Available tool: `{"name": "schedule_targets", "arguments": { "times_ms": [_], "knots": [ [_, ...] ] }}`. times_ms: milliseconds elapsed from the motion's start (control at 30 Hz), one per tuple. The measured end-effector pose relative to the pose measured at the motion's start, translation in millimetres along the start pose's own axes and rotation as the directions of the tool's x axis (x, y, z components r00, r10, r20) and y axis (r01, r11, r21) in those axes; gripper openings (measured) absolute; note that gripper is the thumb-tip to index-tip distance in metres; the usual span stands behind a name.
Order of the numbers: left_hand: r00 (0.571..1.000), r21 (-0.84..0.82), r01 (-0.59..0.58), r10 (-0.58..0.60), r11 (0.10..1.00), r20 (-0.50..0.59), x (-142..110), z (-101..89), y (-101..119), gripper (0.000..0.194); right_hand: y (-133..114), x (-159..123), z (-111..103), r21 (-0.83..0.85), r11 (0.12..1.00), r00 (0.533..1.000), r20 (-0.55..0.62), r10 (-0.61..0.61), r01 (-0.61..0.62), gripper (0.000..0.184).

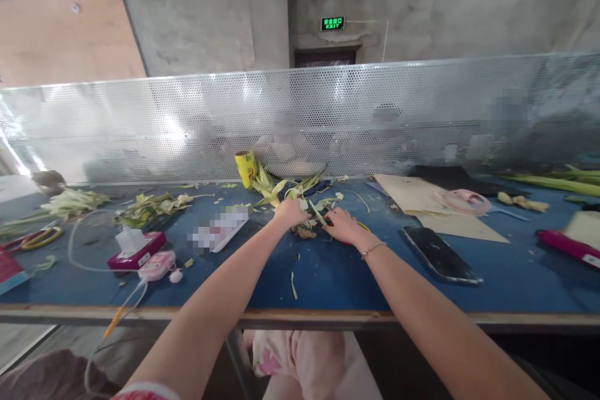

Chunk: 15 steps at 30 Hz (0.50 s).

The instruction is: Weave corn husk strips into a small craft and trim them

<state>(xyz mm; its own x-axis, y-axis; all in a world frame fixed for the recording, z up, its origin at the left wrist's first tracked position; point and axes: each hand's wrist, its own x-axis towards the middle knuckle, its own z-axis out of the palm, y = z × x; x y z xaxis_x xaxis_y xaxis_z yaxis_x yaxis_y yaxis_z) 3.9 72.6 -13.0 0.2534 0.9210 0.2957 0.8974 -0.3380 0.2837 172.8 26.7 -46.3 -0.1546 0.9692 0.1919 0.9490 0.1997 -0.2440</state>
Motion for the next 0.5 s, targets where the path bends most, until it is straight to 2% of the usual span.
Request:
{"name": "schedule_targets", "arguments": {
  "times_ms": [100,200,267,333,400,467,500],
  "knots": [
    [0.999,0.030,0.025,-0.025,0.999,0.025,-2.7,4.1,-7.9,0.017,6.2,0.0,-1.1,-0.012,0.999,0.999,-0.008,0.036,-0.036,0.033],
    [0.999,-0.016,0.034,-0.034,0.999,0.000,-2.8,-3.9,-12.9,0.015,12.7,-1.0,1.5,0.003,0.997,0.997,-0.020,0.078,-0.078,0.035],
    [0.997,-0.132,0.036,-0.045,0.991,-0.063,-0.7,-8.1,-16.6,0.012,13.9,-1.2,2.8,0.052,0.994,0.994,-0.046,0.101,-0.098,0.040],
    [0.983,-0.341,0.034,-0.093,0.939,-0.157,2.8,-9.1,-19.9,0.008,10.7,1.0,1.0,0.162,0.980,0.986,-0.104,0.131,-0.113,0.043],
    [0.960,-0.590,0.026,-0.184,0.807,-0.210,6.1,-7.7,-20.6,0.006,2.9,6.8,-5.0,0.345,0.935,0.971,-0.185,0.155,-0.083,0.039],
    [0.954,-0.807,0.006,-0.246,0.591,-0.172,7.2,-5.7,-17.3,0.007,-8.4,16.1,-14.1,0.561,0.828,0.956,-0.244,0.163,0.002,0.033],
    [0.957,-0.878,0.000,-0.254,0.478,-0.138,6.3,-5.0,-14.2,0.009,-14.9,21.4,-18.6,0.650,0.760,0.956,-0.227,0.188,0.005,0.032]
  ]
}}
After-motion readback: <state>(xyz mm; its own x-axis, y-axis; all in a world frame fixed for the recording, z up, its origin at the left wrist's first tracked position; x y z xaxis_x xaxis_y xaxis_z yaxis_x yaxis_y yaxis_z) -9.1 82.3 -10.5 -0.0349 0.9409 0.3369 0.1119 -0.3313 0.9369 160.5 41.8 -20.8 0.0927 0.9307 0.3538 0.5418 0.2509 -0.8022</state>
